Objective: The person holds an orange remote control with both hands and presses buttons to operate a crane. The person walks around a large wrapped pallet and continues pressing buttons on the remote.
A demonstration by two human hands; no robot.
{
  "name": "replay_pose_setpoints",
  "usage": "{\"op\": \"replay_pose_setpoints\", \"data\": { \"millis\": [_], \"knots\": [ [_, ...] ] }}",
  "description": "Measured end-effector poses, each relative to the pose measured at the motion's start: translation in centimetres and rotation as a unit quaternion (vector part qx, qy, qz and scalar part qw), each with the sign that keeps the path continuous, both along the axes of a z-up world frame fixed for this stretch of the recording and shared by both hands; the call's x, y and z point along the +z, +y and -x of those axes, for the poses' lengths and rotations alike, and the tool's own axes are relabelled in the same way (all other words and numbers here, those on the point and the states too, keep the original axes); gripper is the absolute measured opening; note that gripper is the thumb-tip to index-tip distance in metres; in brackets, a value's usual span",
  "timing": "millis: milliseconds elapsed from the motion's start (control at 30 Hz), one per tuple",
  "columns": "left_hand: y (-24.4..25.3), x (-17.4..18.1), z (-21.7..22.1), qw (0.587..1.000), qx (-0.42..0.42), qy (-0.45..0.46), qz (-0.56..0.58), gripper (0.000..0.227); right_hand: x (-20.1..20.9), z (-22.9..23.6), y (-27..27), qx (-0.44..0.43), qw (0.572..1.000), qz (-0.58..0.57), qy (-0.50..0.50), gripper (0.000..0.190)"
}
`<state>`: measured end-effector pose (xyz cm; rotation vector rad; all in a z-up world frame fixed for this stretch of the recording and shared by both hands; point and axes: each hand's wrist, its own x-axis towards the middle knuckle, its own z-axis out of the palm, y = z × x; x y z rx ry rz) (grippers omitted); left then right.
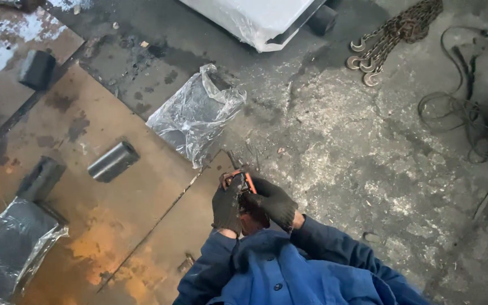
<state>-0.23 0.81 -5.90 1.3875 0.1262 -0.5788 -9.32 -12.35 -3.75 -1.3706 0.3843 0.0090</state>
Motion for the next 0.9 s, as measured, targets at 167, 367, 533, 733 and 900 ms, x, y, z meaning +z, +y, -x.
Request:
{"op": "replay_pose_setpoints", "data": {
  "millis": [167,367,533,733,900],
  "knots": [
    [0.2,-0.7,-0.4,1.0,-0.002,-0.001,-0.017,0.037,1.8,0.0,0.1,0.002,0.999,-0.033,0.007,0.055],
    [0.1,1.9,0.0,0.984,-0.048,-0.11,-0.13,0.039,1.2,0.0,0.2,0.001,1.0,-0.006,0.004,0.056],
    [0.1,1.5,0.3,0.999,-0.007,-0.016,-0.028,0.04,2.4,-0.1,0.4,-0.007,0.999,0.016,0.027,0.059],
    [-0.2,2.1,0.2,0.998,0.0,0.005,-0.055,0.041,3.4,0.1,0.2,0.002,0.995,0.068,0.074,0.052],
    [-0.3,3.0,0.2,0.998,0.009,-0.005,-0.061,0.042,1.9,0.3,0.3,-0.005,1.0,0.02,-0.002,0.054]
  ]
}}
